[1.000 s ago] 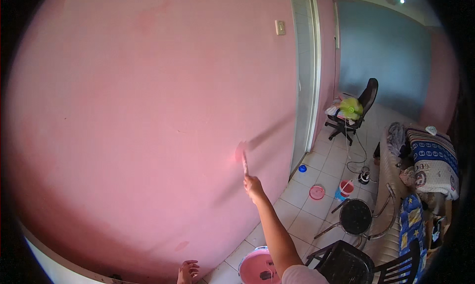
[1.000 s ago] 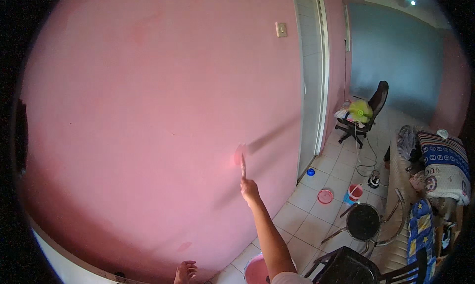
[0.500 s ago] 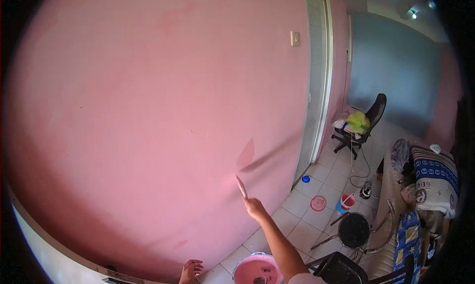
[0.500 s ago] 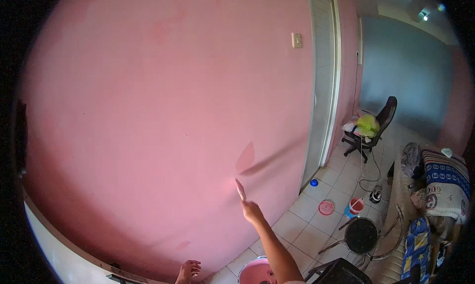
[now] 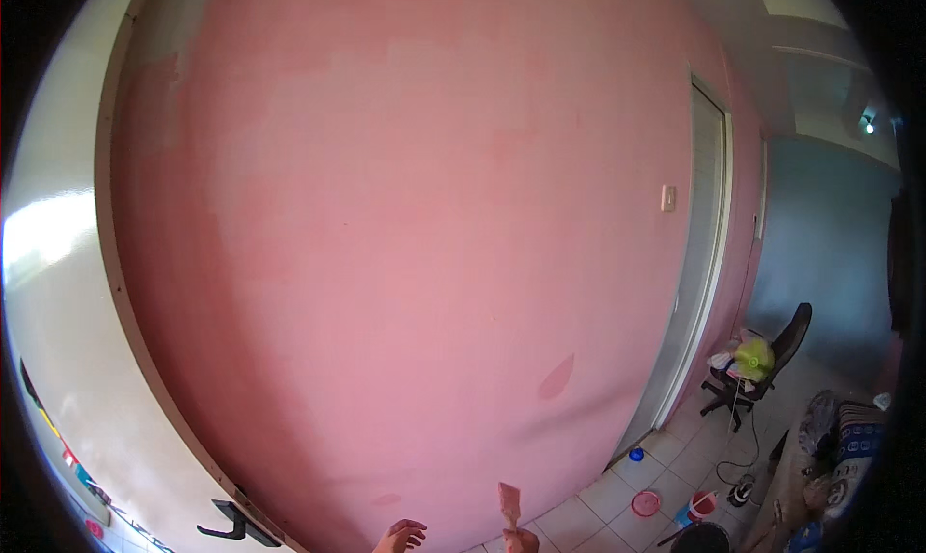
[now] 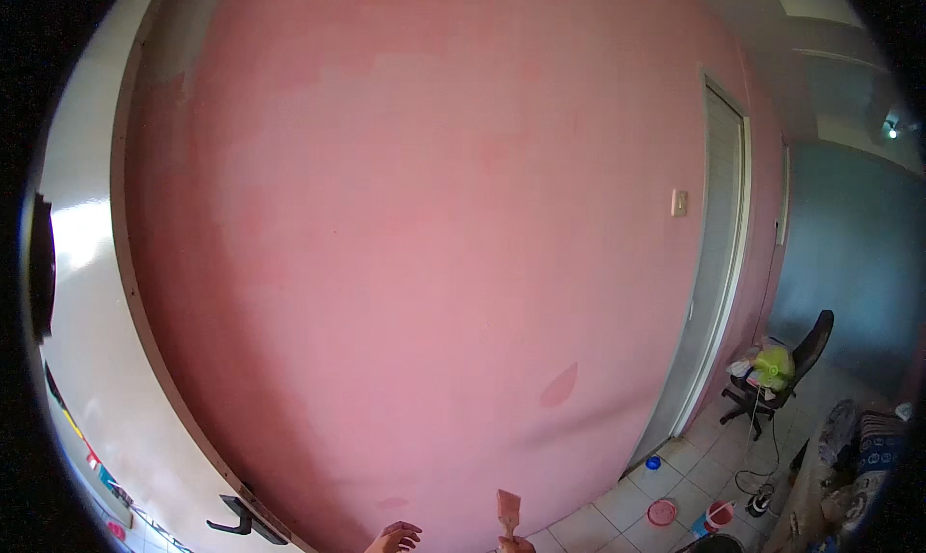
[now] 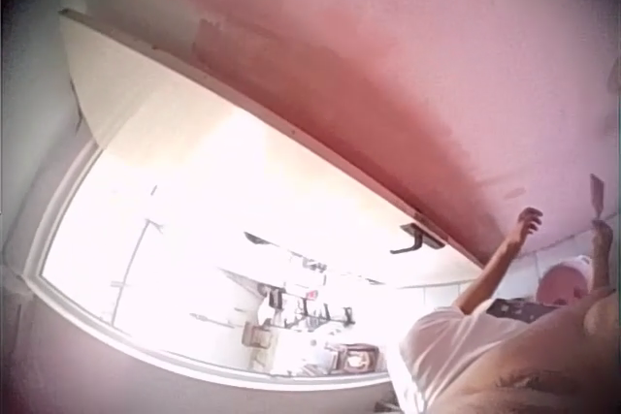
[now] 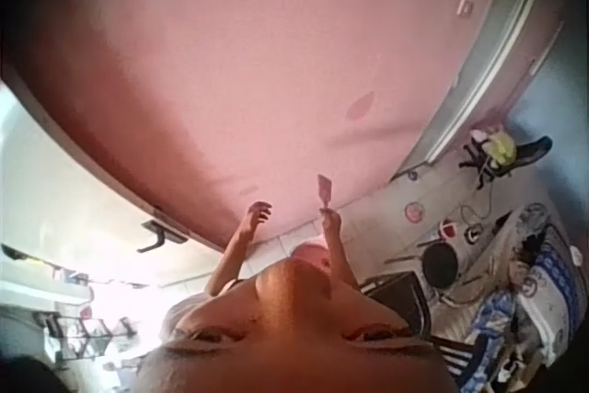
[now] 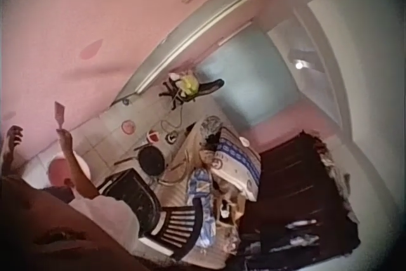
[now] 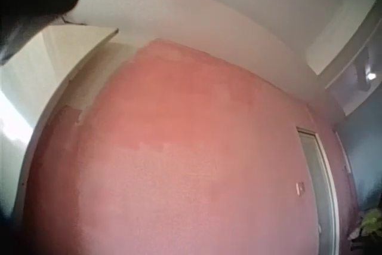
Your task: Painting a wall using a roller and a brush.
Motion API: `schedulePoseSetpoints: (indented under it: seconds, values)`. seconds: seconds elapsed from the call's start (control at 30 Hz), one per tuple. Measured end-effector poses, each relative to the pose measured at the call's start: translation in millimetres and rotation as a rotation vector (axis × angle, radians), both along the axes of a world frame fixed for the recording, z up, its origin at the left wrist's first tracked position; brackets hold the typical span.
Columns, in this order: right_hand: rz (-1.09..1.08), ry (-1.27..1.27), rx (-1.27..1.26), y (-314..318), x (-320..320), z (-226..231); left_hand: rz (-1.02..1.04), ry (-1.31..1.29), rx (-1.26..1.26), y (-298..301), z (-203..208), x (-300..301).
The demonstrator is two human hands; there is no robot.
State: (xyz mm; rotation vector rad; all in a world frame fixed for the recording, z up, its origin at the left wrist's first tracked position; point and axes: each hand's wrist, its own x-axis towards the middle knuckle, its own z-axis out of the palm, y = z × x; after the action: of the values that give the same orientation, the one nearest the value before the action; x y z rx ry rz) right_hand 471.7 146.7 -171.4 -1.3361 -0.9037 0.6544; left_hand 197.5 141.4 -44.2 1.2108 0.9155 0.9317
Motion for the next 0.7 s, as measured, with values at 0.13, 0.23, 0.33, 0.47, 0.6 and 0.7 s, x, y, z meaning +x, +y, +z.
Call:
schedulePoseSetpoints:
  seconds: [0.13,0.23,0.33,0.47,0.6,0.7]
  values:
    - [0.017,-0.046,0.070,-4.4,-3.2,75.8,0.073,0.037,0.009,-2.8,8.1,-7.0]
    - [0.102,0.491,0.022,-28.4,-13.7,161.1,0.122,0.033,0.018,-8.0,20.9,0.2]
    - [-0.056,0.031,0.326,-1.0,5.3,125.6,0.064,-0.003,0.068,-9.1,24.2,5.9]
    - [-0.013,0.021,0.314,-2.2,15.0,215.1,0.043,0.024,0.021,2.9,32.7,5.1]
    - [-0.308,-0.207,0.536,33.0,30.8,314.1,0.143,0.038,-0.186,59.7,10.6,-7.7]
    - [-0.419,-0.305,0.702,78.4,48.6,387.2,0.219,0.032,-0.130,58.4,39.2,-11.7]
